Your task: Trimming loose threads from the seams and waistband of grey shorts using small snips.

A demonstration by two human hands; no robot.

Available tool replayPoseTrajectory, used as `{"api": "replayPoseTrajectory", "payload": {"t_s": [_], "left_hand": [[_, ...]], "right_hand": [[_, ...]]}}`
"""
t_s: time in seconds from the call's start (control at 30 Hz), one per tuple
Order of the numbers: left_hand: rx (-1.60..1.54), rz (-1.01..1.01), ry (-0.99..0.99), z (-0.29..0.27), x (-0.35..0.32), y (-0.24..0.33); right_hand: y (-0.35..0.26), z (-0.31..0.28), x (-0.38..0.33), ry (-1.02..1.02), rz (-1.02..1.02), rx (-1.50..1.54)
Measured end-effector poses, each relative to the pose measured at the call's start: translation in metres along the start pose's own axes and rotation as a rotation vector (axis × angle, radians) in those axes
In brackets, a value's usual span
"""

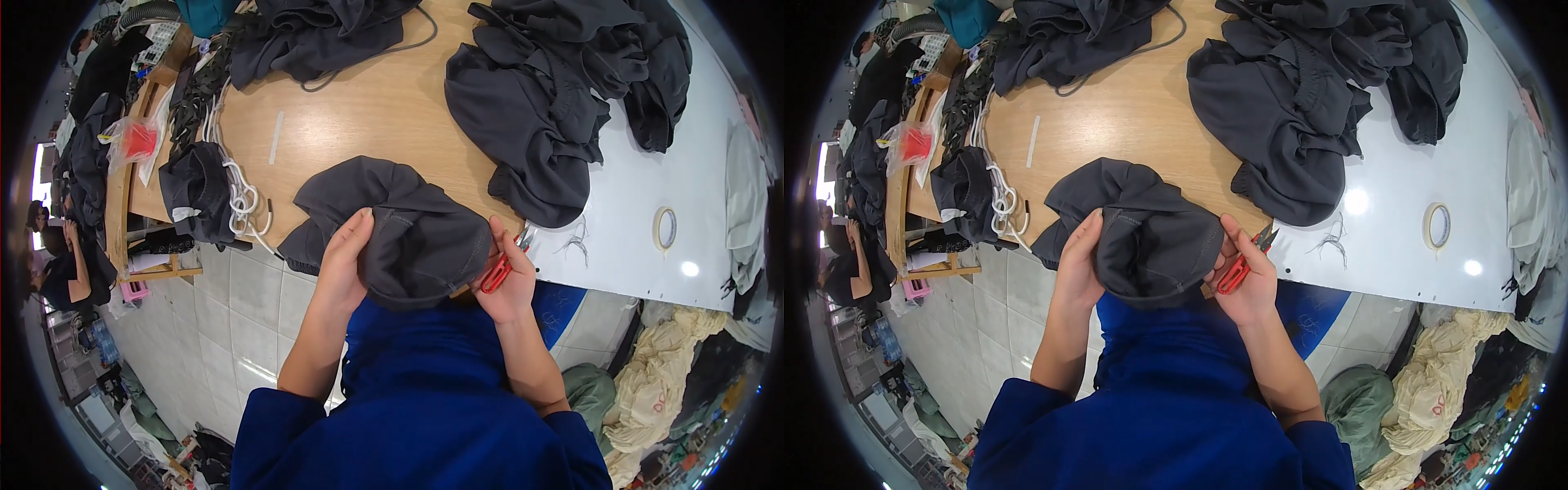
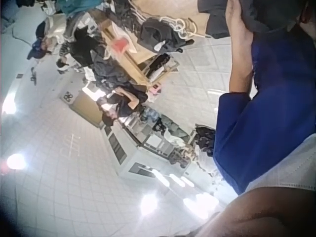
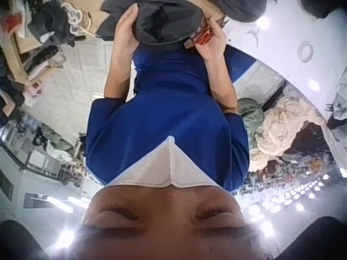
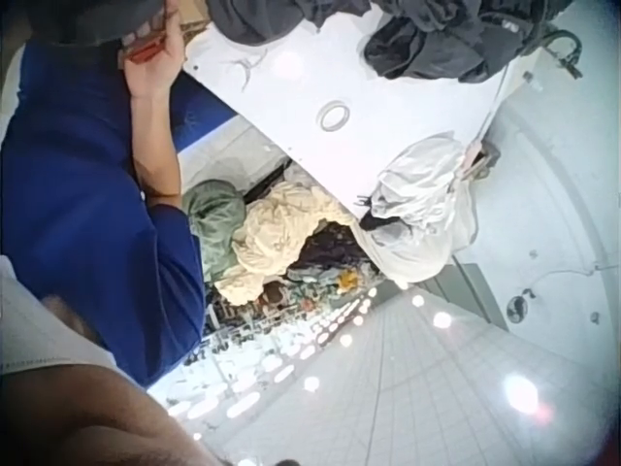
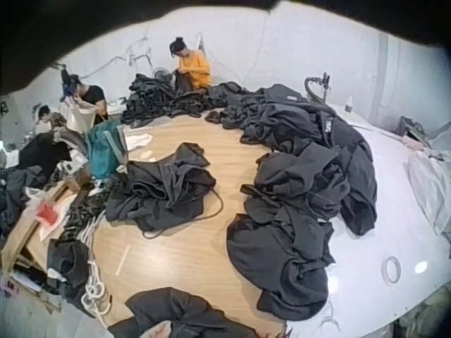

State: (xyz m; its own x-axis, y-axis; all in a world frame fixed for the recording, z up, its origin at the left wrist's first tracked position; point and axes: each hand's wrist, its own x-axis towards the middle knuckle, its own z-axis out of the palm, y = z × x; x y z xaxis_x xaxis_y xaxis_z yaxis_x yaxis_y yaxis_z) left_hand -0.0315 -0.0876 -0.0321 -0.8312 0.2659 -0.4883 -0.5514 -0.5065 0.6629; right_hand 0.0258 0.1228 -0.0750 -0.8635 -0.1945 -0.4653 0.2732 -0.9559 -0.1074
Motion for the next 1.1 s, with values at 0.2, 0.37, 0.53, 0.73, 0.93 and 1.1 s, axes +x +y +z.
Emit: {"api": "replayPoseTrajectory", "payload": {"t_s": [0.2,0.37,0.53,0.73,0.93,1.1], "left_hand": [[-0.170,0.059,-0.009,-0.008,0.000,0.003],[-0.699,-0.038,-0.060,-0.038,0.009,0.013],[-0.715,0.062,-0.035,-0.047,0.005,0.031],[-0.297,0.352,0.133,-0.030,-0.004,0.038],[0.389,0.568,0.486,-0.014,-0.004,0.027],[0.961,1.016,0.257,-0.016,-0.012,0.009]], "right_hand": [[-0.006,0.006,0.002,-0.217,-0.016,0.069],[-0.024,0.024,0.008,-0.188,-0.217,-0.002],[-0.041,0.020,0.000,-0.174,-0.258,-0.169],[-0.038,0.003,-0.003,0.025,-0.196,-0.632],[-0.023,0.004,-0.003,0.079,-0.096,-0.741],[-0.015,0.009,0.000,0.097,-0.094,-0.935]]}}
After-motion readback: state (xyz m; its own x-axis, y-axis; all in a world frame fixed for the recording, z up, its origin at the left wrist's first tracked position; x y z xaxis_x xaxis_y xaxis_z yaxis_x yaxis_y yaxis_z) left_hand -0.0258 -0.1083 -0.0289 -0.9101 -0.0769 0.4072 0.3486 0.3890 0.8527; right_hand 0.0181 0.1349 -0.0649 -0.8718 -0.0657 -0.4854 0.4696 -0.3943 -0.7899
